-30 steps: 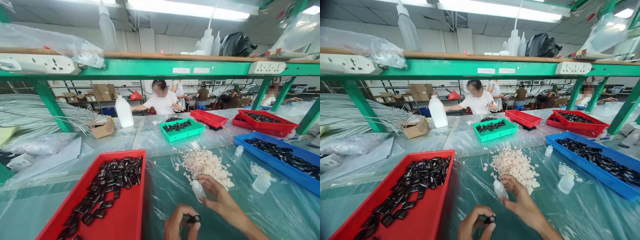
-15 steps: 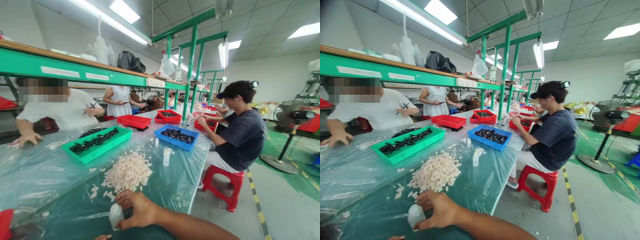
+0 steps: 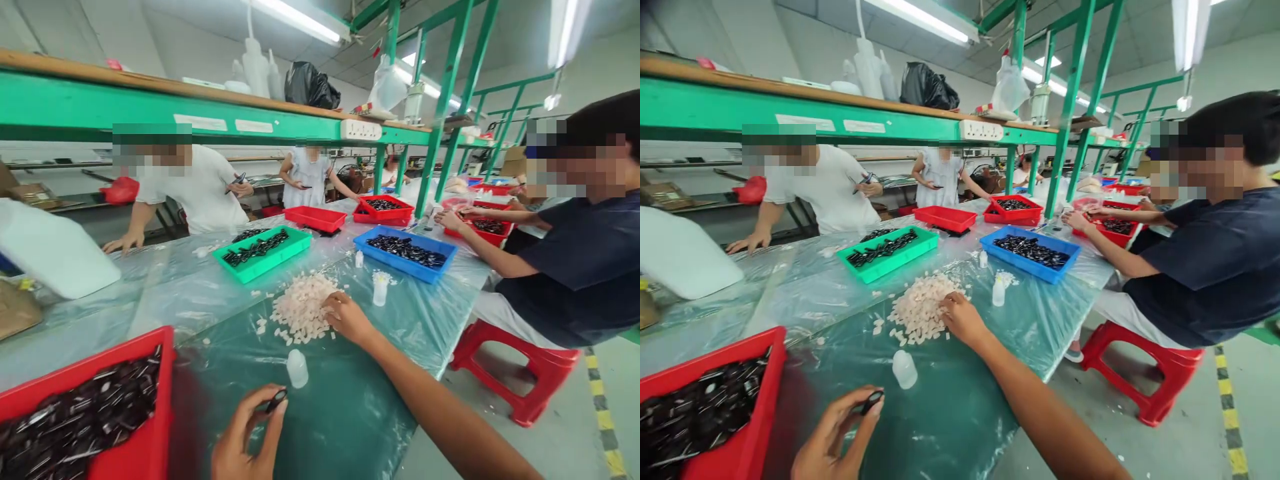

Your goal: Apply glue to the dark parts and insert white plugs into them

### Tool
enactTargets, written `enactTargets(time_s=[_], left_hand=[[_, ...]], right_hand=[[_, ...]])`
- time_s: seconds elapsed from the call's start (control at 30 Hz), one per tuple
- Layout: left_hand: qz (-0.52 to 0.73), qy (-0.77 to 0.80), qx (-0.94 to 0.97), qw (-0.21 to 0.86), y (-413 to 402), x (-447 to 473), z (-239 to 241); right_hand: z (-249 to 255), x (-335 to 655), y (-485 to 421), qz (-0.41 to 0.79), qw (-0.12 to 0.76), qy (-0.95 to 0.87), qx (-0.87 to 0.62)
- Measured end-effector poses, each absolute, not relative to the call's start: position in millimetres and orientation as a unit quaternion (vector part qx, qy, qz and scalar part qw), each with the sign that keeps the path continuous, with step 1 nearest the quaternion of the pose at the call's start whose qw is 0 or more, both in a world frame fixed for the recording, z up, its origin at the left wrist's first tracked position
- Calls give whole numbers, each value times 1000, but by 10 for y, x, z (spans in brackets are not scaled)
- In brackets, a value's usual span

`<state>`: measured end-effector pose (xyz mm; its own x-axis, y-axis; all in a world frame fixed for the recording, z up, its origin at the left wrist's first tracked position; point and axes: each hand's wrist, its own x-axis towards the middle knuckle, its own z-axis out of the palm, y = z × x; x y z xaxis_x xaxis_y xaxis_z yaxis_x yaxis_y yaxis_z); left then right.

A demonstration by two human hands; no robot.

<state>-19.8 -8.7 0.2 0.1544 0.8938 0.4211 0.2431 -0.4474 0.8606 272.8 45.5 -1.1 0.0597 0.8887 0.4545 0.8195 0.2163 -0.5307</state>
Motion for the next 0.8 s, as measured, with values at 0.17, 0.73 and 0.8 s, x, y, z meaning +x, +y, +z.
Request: enactTargets(time_s=[0.17,0.73,0.8], left_hand=[[500,408,695,317,-99,-211,4],[553,375,668,328,-261,-81,115],[575,367,654,327,-295,-22,80]], right_hand=[[-79,2803,440,59,408,-672,-615],[349,2055,-276,336,601,-557,-464],[356,1822,-431,342,609,-555,-452]])
